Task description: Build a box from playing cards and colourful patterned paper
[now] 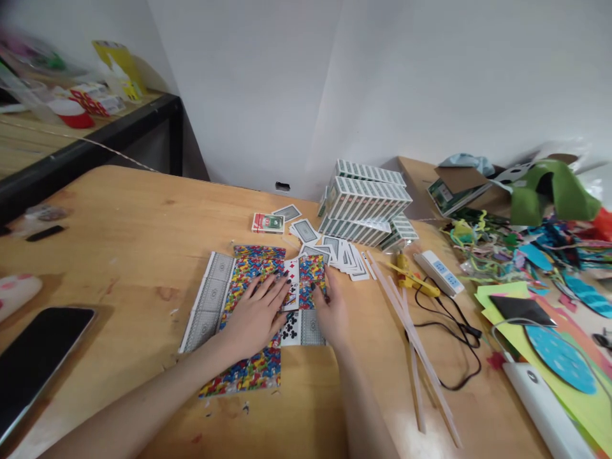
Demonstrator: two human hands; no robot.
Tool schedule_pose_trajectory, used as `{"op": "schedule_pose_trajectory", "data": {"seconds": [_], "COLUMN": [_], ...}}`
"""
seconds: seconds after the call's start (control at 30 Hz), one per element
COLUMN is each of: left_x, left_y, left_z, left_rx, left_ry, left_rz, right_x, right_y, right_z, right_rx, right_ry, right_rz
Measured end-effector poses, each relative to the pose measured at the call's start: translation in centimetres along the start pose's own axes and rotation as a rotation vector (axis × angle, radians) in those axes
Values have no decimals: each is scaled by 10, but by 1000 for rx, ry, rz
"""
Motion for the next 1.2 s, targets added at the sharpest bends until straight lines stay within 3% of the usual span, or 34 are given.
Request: {"op": "schedule_pose_trajectory", "data": {"seconds": [0.4,0.63,0.9,1.2], "left_x": [0,0,0,-2], "left_y": [0,0,-1,-1], "left_z": [0,1,1,3], "left_rx": [-10,13,15,-5], "left_ry": [5,5,14,48], "left_rz": [-2,7,9,33], "right_x": [5,-11,-20,-13], "right_y": [-8,-9,-12,-16], "right_z": [-4,1,-3,-1], "right_rx": [25,127,117,176], "right_ry": [-44,-76,-172,-137], "right_rz": [-4,75,69,153]}}
Point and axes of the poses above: each hand's wrist, its own x-axis away from the middle knuckle, its own z-axis out of the back of the hand, y = z × x, the point moved 8 cm from there along -x, towards the middle knuckle, and after that the axes turned 3 degrees about y, right-handed, at the moved point
